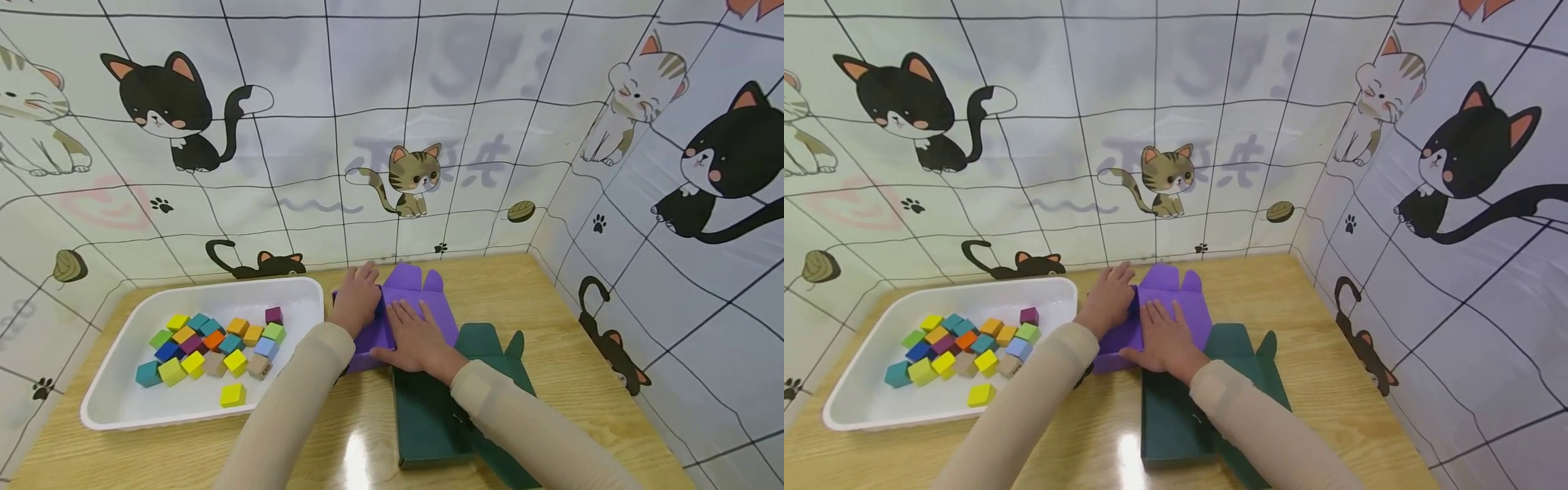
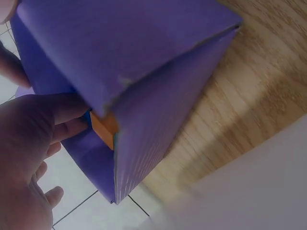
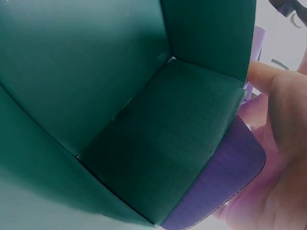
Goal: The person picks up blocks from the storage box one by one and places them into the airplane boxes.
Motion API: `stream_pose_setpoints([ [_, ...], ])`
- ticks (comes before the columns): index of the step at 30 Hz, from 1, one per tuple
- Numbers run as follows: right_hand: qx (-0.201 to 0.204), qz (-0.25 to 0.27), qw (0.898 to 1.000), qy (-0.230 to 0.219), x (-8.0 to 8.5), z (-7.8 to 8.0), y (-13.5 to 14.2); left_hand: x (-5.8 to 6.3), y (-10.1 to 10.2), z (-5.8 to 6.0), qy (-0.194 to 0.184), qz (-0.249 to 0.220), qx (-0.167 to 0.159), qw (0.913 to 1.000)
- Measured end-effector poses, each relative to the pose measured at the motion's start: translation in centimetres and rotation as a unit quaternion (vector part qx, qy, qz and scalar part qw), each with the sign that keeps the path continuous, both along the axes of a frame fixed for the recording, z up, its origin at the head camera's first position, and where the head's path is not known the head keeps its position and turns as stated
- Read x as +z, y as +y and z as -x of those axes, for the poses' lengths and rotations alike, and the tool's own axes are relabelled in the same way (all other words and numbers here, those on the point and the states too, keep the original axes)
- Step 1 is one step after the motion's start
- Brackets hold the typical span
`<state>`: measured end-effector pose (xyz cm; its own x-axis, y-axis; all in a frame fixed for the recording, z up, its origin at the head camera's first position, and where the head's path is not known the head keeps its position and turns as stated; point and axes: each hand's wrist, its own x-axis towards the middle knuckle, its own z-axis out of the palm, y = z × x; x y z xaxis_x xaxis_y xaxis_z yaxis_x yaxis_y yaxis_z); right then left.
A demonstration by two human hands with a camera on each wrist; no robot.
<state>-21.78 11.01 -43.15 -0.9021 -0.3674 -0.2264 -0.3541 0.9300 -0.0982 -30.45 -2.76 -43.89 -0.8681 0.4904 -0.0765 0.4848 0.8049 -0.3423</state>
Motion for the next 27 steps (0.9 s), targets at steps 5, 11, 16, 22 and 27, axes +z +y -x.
stream_pose_setpoints([
  [5, -0.005, 0.003, 1.000, -0.005, 0.2, -0.1, -0.1, 1.0, -0.6, -0.3, -0.004, -0.025, 0.008, 0.9996],
  [11, -0.007, 0.007, 1.000, -0.009, 0.3, -0.1, -0.2, 3.0, -3.3, 0.1, -0.002, -0.091, 0.021, 0.9956],
  [16, -0.008, 0.014, 1.000, -0.012, 0.3, -0.1, -0.4, 4.4, -7.2, -0.1, -0.006, -0.143, 0.026, 0.9894],
  [22, -0.002, 0.016, 1.000, -0.011, -0.2, 0.0, -0.7, 4.9, -12.4, -1.1, -0.012, -0.185, 0.038, 0.9819],
  [27, 0.000, 0.021, 1.000, -0.007, -0.3, -0.2, -1.1, 4.5, -16.4, -2.1, -0.019, -0.195, 0.054, 0.9791],
])
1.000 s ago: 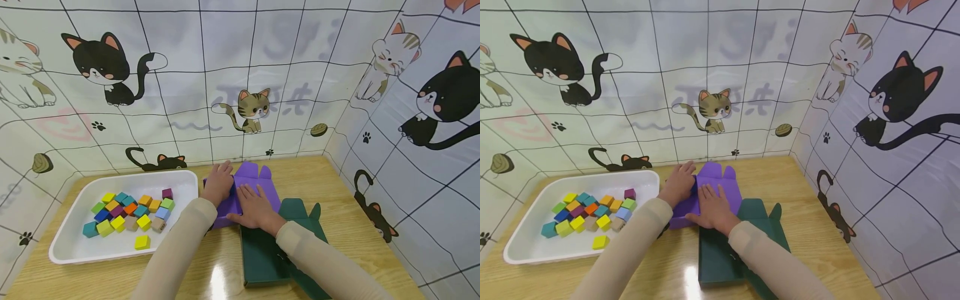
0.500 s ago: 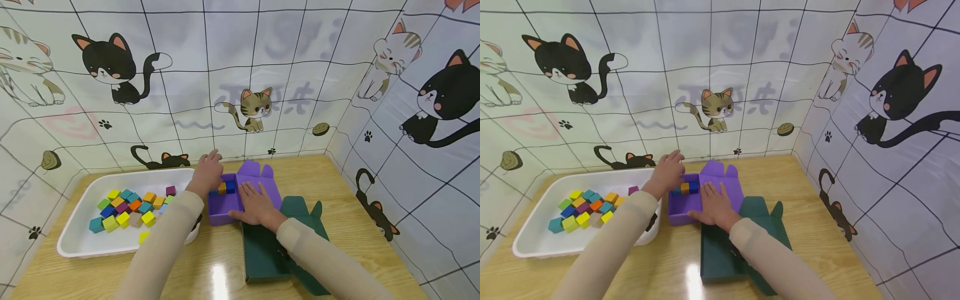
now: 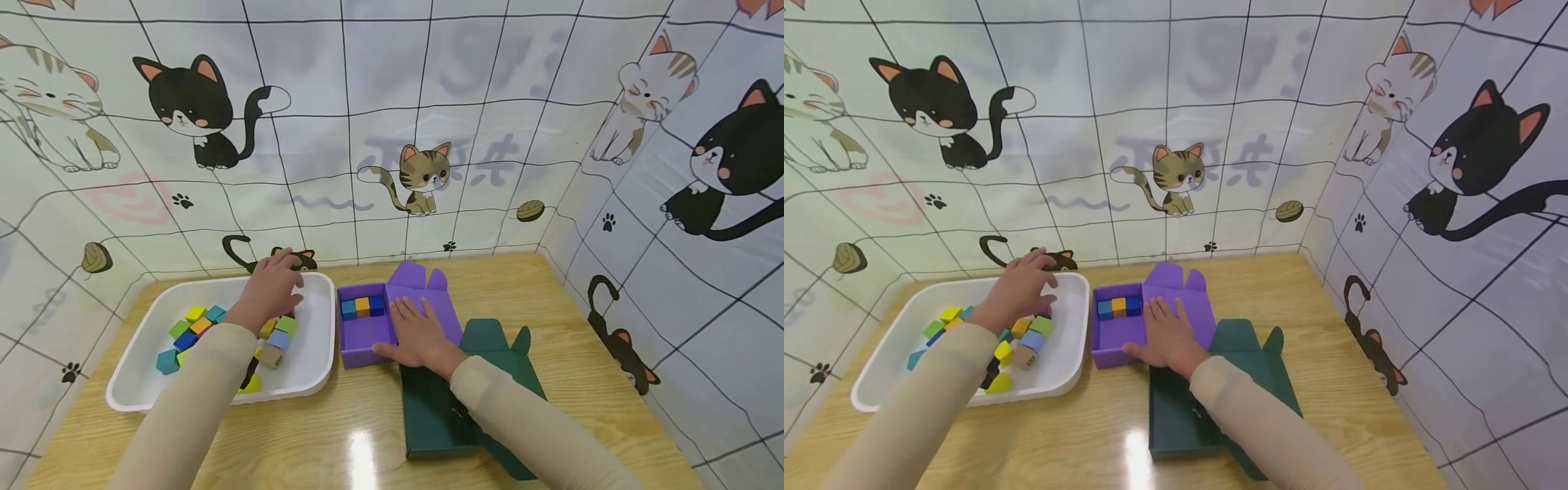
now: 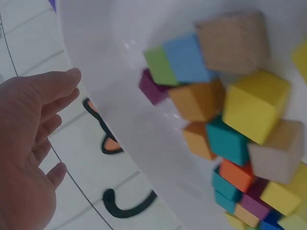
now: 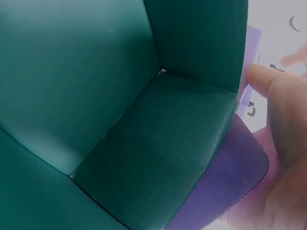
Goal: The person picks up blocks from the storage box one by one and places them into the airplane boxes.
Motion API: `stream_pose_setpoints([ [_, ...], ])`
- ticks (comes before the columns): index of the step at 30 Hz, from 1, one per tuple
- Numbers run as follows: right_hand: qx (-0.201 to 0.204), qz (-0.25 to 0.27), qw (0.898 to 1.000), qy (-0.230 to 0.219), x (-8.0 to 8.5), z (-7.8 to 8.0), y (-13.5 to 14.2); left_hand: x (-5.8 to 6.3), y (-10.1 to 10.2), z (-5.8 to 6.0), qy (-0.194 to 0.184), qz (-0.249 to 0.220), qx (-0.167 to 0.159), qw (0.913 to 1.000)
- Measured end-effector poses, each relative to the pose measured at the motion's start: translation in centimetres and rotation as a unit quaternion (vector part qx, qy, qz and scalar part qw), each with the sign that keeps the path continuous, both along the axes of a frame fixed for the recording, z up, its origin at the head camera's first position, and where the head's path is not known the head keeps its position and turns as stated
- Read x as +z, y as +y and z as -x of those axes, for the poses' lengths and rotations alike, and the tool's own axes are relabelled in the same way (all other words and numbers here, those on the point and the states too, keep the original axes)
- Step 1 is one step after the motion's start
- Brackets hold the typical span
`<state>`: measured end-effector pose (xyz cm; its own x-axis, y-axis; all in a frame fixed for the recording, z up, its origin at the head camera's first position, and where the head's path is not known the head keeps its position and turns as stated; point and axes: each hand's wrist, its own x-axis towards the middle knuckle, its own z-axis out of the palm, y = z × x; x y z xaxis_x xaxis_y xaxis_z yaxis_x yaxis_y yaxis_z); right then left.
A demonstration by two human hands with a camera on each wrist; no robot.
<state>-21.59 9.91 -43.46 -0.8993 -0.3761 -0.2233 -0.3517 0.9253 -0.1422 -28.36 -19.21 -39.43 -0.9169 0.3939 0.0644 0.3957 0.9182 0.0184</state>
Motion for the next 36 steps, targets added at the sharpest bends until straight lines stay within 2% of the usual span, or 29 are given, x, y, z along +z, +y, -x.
stream_pose_setpoints([
  [3, -0.003, 0.004, 1.000, 0.000, 0.2, -0.1, -0.2, -0.8, -1.8, -0.3, -0.012, 0.003, 0.014, 0.9998],
  [7, -0.003, 0.002, 1.000, -0.001, 0.1, -0.2, -0.3, -1.9, -3.1, -0.5, -0.031, 0.007, 0.035, 0.9989],
  [12, -0.002, -0.003, 1.000, -0.002, -0.2, 0.0, -0.2, -3.0, -3.7, -0.2, -0.039, 0.014, 0.047, 0.9980],
  [18, -0.005, -0.008, 1.000, 0.001, -0.2, -0.1, -0.1, -4.2, -3.5, 0.2, -0.022, 0.043, 0.034, 0.9983],
  [36, -0.002, 0.003, 1.000, 0.008, -0.3, -0.2, -0.1, -4.5, -2.9, 0.4, -0.002, 0.084, 0.035, 0.9958],
])
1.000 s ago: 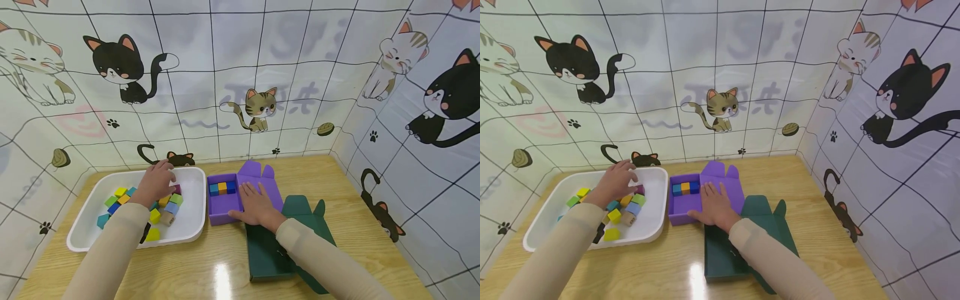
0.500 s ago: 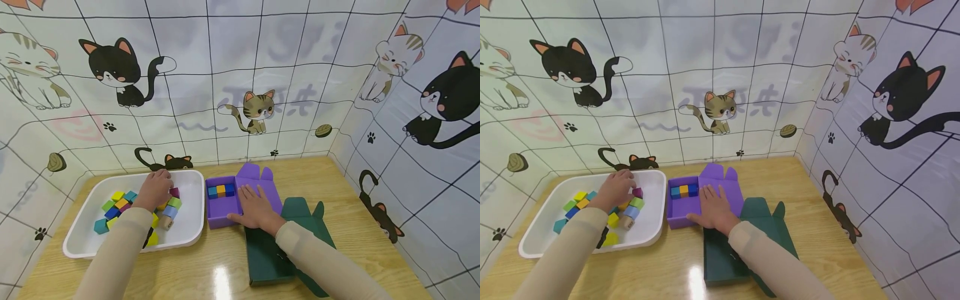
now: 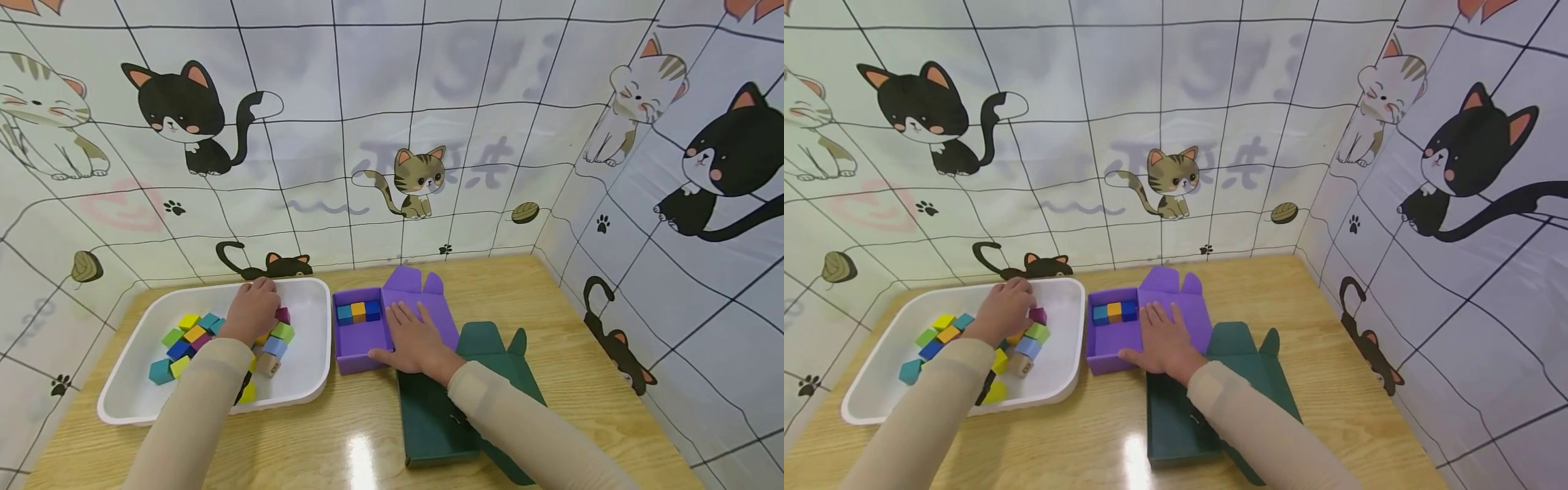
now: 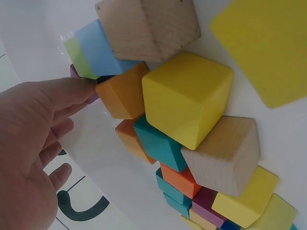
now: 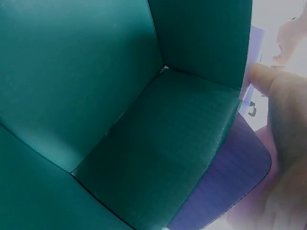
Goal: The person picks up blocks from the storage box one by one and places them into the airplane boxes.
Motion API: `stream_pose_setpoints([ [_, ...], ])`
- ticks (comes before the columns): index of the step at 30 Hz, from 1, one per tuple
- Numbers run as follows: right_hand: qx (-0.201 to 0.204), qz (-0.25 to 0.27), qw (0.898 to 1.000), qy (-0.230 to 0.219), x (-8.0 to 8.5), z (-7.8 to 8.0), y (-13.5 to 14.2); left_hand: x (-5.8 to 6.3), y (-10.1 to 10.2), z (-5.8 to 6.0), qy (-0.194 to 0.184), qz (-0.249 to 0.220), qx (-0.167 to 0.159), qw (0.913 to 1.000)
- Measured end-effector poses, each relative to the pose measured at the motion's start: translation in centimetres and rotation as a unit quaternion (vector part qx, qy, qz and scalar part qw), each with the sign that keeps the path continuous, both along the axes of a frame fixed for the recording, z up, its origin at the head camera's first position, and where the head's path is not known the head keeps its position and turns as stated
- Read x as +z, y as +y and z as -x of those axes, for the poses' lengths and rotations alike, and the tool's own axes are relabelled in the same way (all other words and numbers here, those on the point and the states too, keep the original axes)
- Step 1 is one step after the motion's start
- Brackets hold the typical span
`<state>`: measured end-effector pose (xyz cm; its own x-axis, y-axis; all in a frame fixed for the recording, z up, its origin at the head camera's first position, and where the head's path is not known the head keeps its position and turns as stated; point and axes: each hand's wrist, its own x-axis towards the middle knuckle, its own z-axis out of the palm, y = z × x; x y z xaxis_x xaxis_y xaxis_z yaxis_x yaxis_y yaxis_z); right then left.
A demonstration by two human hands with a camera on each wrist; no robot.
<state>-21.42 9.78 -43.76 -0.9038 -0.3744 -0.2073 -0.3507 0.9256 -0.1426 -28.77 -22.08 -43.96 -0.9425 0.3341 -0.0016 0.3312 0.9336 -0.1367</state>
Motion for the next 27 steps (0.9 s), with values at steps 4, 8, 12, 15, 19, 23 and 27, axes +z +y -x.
stream_pose_setpoints([
  [4, -0.001, -0.001, 1.000, -0.005, 0.1, -0.1, -0.1, 0.1, -0.2, 0.0, 0.005, 0.005, -0.004, 1.0000],
  [8, -0.002, -0.004, 1.000, -0.007, 0.0, 0.0, -0.2, 0.8, -0.2, 0.0, 0.014, 0.002, -0.010, 0.9999],
  [12, -0.003, -0.001, 1.000, -0.006, -0.1, 0.1, -0.1, 2.1, 0.1, -0.2, 0.012, -0.017, -0.009, 0.9998],
  [15, -0.004, -0.002, 1.000, -0.006, -0.1, 0.0, -0.1, 3.1, 0.6, -0.4, 0.009, -0.034, -0.011, 0.9993],
  [19, -0.005, -0.006, 1.000, -0.008, -0.1, 0.0, -0.1, 4.2, 1.5, -0.6, 0.023, -0.052, -0.038, 0.9977],
  [23, -0.005, -0.002, 1.000, -0.008, 0.0, -0.1, -0.2, 4.8, 2.8, -0.7, 0.053, -0.056, -0.077, 0.9941],
  [27, -0.006, 0.001, 1.000, -0.007, 0.2, -0.1, -0.2, 5.3, 4.5, -0.9, 0.071, -0.058, -0.103, 0.9905],
])
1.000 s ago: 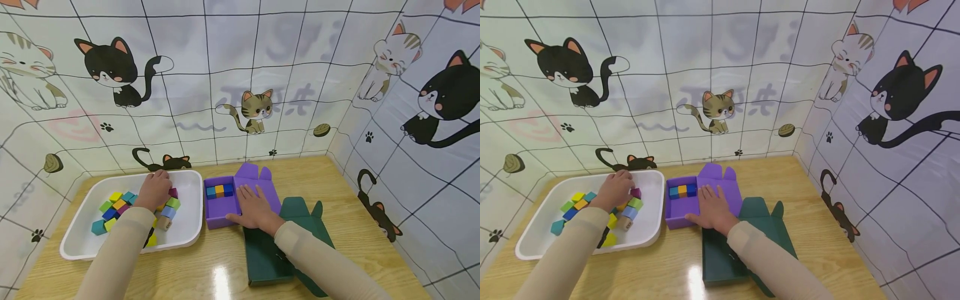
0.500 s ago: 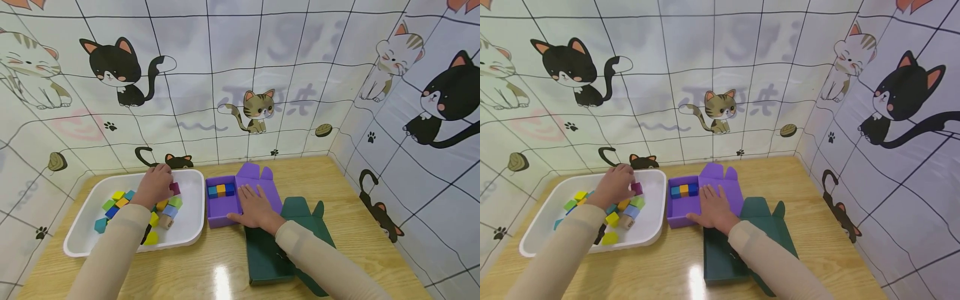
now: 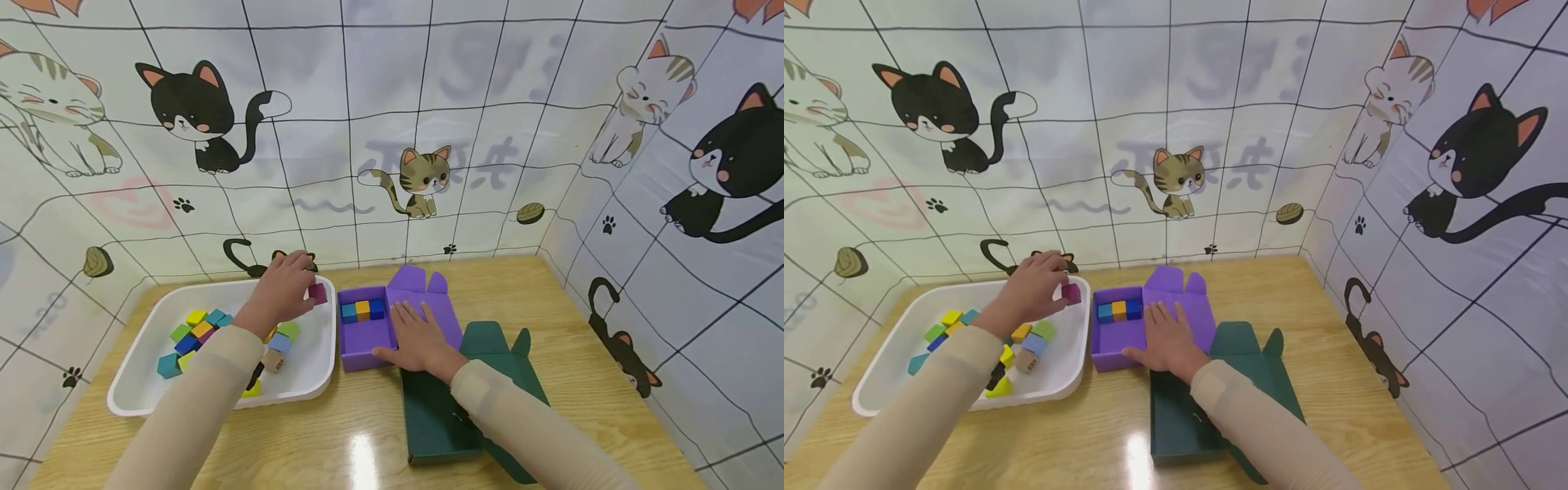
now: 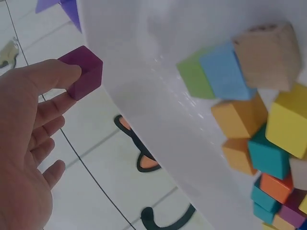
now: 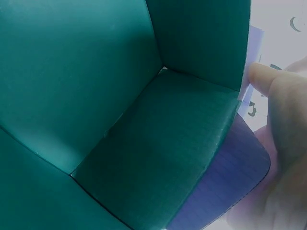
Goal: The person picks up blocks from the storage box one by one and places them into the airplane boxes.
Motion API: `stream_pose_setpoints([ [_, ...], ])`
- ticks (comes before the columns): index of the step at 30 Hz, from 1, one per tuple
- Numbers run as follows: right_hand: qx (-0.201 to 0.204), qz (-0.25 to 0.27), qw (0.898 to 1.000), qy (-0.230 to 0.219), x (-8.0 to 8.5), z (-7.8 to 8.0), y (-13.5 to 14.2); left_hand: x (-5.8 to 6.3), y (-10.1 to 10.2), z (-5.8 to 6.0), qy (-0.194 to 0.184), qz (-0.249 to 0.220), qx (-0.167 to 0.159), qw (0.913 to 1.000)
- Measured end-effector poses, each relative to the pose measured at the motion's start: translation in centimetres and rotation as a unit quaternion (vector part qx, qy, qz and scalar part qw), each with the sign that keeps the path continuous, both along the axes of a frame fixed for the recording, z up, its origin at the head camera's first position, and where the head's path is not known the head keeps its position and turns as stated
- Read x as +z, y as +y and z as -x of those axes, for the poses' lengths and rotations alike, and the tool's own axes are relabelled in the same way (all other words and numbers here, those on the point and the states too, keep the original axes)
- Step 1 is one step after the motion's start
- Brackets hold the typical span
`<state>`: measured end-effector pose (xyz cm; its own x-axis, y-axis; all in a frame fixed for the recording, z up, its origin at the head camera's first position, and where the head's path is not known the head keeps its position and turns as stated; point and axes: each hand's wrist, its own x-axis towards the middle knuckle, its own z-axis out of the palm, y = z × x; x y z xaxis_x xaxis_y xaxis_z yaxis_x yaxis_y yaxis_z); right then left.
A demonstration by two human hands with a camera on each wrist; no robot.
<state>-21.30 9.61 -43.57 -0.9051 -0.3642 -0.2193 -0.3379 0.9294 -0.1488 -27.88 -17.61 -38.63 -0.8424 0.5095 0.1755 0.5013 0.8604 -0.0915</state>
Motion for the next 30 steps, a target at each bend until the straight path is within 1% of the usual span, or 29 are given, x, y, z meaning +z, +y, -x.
stream_pose_setpoints([
  [5, -0.001, 0.005, 1.000, 0.002, -0.1, 0.1, 0.1, 0.2, 2.2, 0.0, -0.001, -0.003, -0.016, 0.9999],
  [9, -0.005, 0.002, 1.000, -0.001, -0.2, 0.2, 0.1, 0.0, 3.6, -0.1, -0.013, -0.009, -0.025, 0.9996],
  [14, -0.004, -0.001, 1.000, -0.002, -0.2, 0.2, 0.0, -1.0, 4.7, -0.3, -0.041, -0.001, -0.031, 0.9987],
  [16, -0.004, -0.006, 1.000, 0.000, -0.2, 0.3, 0.0, -1.5, 5.1, -0.3, -0.051, 0.009, -0.035, 0.9980],
  [18, -0.004, -0.010, 1.000, 0.001, -0.2, 0.3, 0.0, -2.0, 5.4, -0.3, -0.054, 0.026, -0.040, 0.9974],
  [23, -0.003, -0.015, 1.000, 0.003, -0.2, 0.4, -0.1, -3.0, 5.9, -0.2, -0.061, 0.058, -0.037, 0.9957],
  [26, -0.004, -0.017, 1.000, 0.001, -0.2, 0.4, -0.1, -3.2, 6.3, -0.4, -0.068, 0.067, -0.032, 0.9949],
  [30, -0.004, -0.019, 1.000, 0.001, -0.2, 0.3, 0.0, -3.6, 6.8, -0.5, -0.069, 0.079, -0.017, 0.9943],
])
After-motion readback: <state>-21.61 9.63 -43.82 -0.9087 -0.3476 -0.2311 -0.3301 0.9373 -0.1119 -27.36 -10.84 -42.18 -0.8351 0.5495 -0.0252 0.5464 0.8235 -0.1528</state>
